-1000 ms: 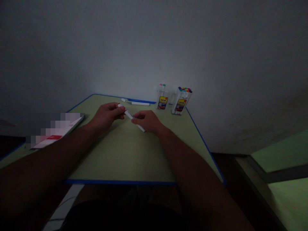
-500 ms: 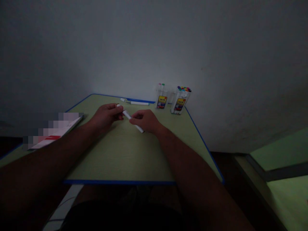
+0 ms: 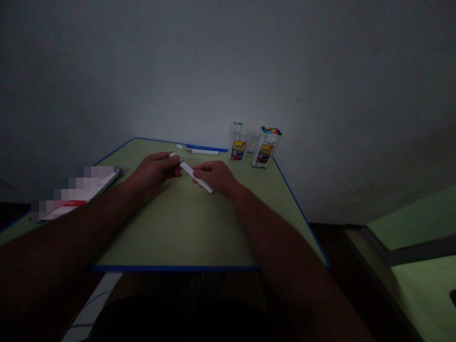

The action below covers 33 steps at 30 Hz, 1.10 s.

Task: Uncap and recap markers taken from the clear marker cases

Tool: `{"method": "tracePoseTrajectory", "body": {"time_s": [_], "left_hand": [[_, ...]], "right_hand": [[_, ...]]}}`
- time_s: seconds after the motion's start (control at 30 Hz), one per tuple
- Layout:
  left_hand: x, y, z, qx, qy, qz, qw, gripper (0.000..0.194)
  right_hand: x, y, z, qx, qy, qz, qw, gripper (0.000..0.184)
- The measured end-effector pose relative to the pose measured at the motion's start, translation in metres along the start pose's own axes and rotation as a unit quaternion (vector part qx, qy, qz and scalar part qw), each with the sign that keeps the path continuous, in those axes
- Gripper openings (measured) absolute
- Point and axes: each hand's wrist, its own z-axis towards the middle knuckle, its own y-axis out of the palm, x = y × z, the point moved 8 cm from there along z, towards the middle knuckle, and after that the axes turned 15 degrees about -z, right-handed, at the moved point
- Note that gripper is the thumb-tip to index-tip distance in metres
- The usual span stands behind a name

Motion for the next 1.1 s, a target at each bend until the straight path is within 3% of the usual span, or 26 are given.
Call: {"method": "tracePoseTrajectory", "body": {"time_s": [0.27,0.57,0.8,0.97,1.1], "left_hand": [[-0.004,0.002,-0.001,-0.015,-0.018,-0.006,1.000,0.027],[-0.015,0.002,0.000,-0.025,-0.062,-0.018,0.998,0.028],[-0.016,0.002,0.000,-0.021,-0.072,-0.019,0.997,0.026],[-0.016,0.001,0.002,-0.023,-0.059,-0.009,0.998,0.031],[-0.006,0.000,0.002,-0.010,0.011,0.039,0.999,0.032]], "right_hand": [[0.001,0.005,-0.001,-0.030,0.009,0.092,0.995,0.017],[-0.002,0.017,-0.005,-0.100,0.025,0.131,0.986,0.018],[-0.002,0.019,-0.006,-0.105,0.037,0.138,0.984,0.020],[-0.004,0.018,-0.006,-0.098,0.045,0.142,0.984,0.018],[-0.001,0.014,-0.003,-0.081,0.038,0.113,0.990,0.014]]}}
